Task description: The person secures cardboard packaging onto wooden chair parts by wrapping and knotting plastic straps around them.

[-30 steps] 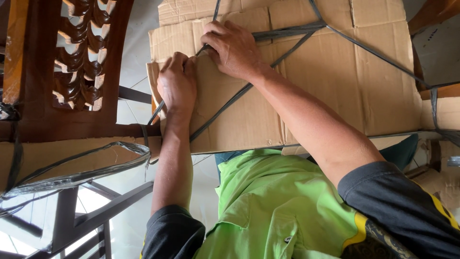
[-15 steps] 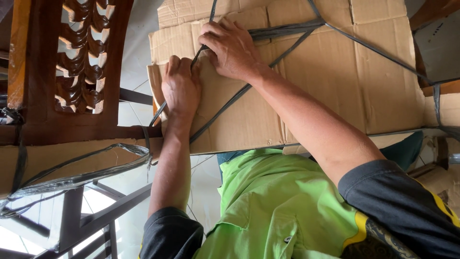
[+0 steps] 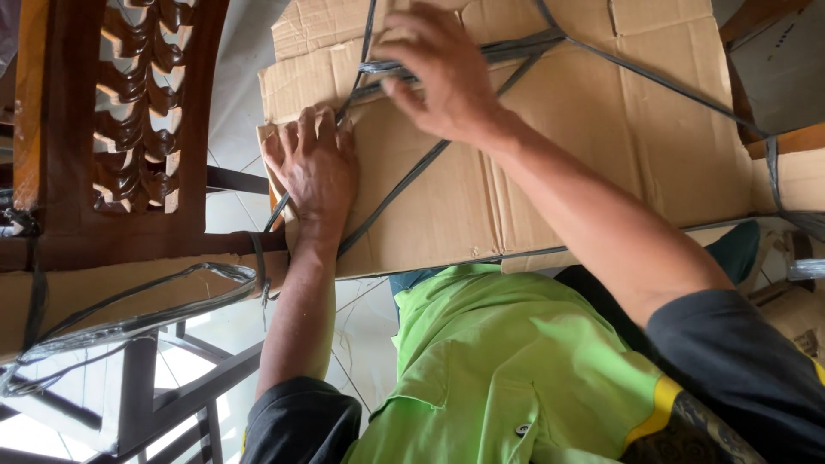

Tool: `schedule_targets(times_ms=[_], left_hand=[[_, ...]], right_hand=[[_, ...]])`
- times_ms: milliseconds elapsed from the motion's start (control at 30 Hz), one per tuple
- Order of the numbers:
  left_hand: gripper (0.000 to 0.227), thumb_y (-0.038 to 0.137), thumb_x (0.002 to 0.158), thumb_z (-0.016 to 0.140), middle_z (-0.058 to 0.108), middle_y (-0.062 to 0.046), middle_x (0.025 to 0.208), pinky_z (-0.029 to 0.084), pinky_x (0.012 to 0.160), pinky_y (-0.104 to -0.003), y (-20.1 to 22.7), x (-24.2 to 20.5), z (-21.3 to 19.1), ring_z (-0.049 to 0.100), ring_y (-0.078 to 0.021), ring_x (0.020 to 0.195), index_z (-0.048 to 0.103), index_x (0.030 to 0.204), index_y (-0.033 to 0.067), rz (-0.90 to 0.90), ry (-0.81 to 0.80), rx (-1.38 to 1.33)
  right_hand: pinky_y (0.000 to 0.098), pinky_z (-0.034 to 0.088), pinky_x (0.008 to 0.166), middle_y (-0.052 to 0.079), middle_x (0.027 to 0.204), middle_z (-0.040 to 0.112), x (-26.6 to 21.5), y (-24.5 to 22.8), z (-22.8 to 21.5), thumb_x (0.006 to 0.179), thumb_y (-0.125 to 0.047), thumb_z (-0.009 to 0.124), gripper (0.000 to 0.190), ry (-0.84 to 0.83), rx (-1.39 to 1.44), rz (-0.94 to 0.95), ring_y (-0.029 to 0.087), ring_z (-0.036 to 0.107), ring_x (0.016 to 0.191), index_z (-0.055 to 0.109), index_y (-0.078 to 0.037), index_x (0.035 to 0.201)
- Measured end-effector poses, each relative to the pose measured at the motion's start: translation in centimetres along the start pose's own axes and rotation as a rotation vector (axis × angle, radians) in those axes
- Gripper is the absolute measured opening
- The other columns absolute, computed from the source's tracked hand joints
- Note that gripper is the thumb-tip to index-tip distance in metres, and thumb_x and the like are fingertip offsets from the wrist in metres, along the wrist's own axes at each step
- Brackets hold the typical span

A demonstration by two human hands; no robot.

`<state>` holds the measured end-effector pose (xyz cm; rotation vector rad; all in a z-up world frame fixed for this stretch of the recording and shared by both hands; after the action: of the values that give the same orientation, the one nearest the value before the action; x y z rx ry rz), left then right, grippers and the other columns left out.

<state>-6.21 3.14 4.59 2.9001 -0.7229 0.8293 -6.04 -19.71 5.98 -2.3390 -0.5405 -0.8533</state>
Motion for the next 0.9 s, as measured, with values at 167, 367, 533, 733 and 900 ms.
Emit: schedule_targets(times_ms=[167, 367, 533, 733, 900], left_hand=[[0.046, 0.047, 0.111, 0.045, 0.067, -0.007, 0.111, 0.038, 0.1, -0.052, 0.5, 0.5, -1.0, 0.064, -0.0301, 0.096, 0.069, 0.112, 0.008, 0.012, 0.013, -0.008], [0.075, 0.058, 0.105, 0.057, 0.054, -0.021, 0.148, 0.025, 0.116, -0.059, -0.1, 0.3, 0.0, 0.053, -0.0356, 0.134, 0.042, 0.151, 0.0012, -0.12, -0.123, -0.072], [0.082, 0.057, 0.104, 0.065, 0.044, -0.021, 0.161, 0.015, 0.125, -0.06, 1.6, -0.7, -4.0, 0.037, -0.0357, 0.152, 0.036, 0.158, 0.0021, -0.157, -0.183, -0.206], [0.087, 0.074, 0.097, 0.047, 0.052, -0.024, 0.151, 0.034, 0.115, -0.065, 5.8, -5.7, -5.9, 0.048, -0.046, 0.139, 0.053, 0.149, 0.0036, 0.08, -0.187, -0.348], [0.089, 0.076, 0.095, 0.043, 0.042, -0.017, 0.163, 0.015, 0.123, -0.059, 6.3, -10.1, -3.5, 0.031, -0.0367, 0.154, 0.05, 0.154, 0.0084, 0.168, -0.292, -0.301]], right_hand=[[0.0459, 0.044, 0.089, 0.017, 0.117, 0.069, -2.2, -0.5, -8.2, 0.107, -0.017, 0.066, 0.022, 0.201, -0.01, 0.046, 0.032, 0.06, 0.107, 0.071, 0.0, 0.121], [0.0506, 0.047, 0.109, 0.026, 0.132, 0.061, -8.1, -1.7, -12.9, 0.112, -0.016, 0.056, 0.03, 0.25, 0.055, 0.159, 0.038, 0.057, 0.125, 0.064, 0.009, 0.126], [0.0518, 0.049, 0.111, 0.025, 0.131, 0.063, -13.2, -4.2, -14.7, 0.108, -0.007, 0.058, 0.026, 0.249, 0.03, 0.251, 0.04, 0.058, 0.126, 0.062, 0.01, 0.127], [0.0569, 0.05, 0.107, 0.021, 0.118, 0.069, -18.6, -3.6, -13.9, 0.101, -0.011, 0.067, 0.026, 0.306, -0.097, 0.208, 0.042, 0.065, 0.113, 0.072, 0.006, 0.121], [0.0497, 0.053, 0.099, 0.012, 0.108, 0.07, -18.5, -3.3, -13.3, 0.104, -0.017, 0.061, 0.025, 0.175, -0.145, 0.267, 0.033, 0.068, 0.103, 0.074, -0.004, 0.121]])
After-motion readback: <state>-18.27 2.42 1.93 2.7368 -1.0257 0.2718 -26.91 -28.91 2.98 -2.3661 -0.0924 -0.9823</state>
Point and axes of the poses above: each hand's wrist, its own x-axis towards the middle knuckle, its own z-axis out of the palm, y = z × x, the point moved 1 cm from there along x, towards the middle knuckle
